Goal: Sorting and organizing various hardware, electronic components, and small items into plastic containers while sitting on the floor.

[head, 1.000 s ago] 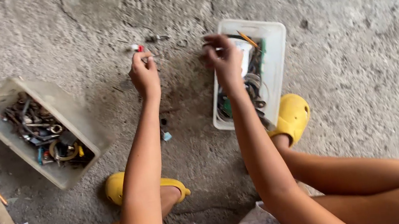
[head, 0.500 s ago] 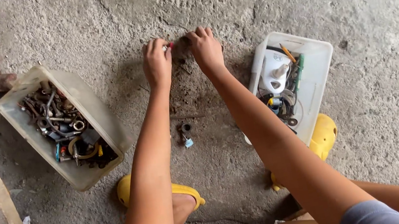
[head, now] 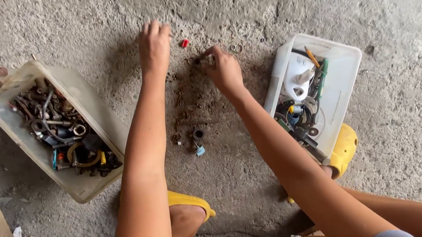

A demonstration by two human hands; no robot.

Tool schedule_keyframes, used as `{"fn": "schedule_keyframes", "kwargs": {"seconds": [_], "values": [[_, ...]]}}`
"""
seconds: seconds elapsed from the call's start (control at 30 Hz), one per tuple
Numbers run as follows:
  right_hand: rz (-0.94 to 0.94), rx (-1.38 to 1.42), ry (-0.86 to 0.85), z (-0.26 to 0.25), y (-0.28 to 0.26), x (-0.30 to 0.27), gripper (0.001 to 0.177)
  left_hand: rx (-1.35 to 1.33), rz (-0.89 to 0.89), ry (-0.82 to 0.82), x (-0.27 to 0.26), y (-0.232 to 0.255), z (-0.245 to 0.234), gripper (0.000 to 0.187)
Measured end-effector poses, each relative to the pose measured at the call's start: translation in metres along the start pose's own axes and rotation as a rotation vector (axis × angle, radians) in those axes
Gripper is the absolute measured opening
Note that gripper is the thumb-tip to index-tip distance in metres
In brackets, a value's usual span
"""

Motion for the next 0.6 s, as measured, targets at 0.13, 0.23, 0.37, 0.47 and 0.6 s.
{"fn": "schedule_keyframes", "kwargs": {"seconds": [0.13, 0.23, 0.37, 0.47, 0.6], "values": [[-0.091, -0.218, 0.105, -0.002, 0.001, -0.005, 0.014, 0.336, 0.381, -0.155, -0.001, 0.008, 0.022, 0.009], [-0.102, -0.208, 0.134, 0.012, 0.018, -0.005, 0.012, 0.376, 0.456, -0.301, 0.003, 0.001, 0.04, 0.016], [0.011, 0.019, 0.089, 0.016, 0.027, -0.029, 0.018, 0.227, 0.369, -0.396, 0.013, 0.026, 0.015, 0.012], [0.272, 0.374, -0.019, 0.001, 0.021, -0.066, 0.025, -0.355, -0.206, -0.449, 0.003, 0.043, -0.003, 0.01], [0.202, 0.682, 0.047, -0.009, 0.055, -0.083, 0.021, -0.341, -0.069, -0.242, -0.004, 0.062, -0.003, 0.034]]}}
Point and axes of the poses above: each hand's wrist, its own x-axis towards the middle knuckle, its own z-axis out of the palm, y = z × x, the point moved 6 cm from there along x, towards the middle knuckle, and after that the axes turned 2 degrees about -y, right-handed, at the moved point
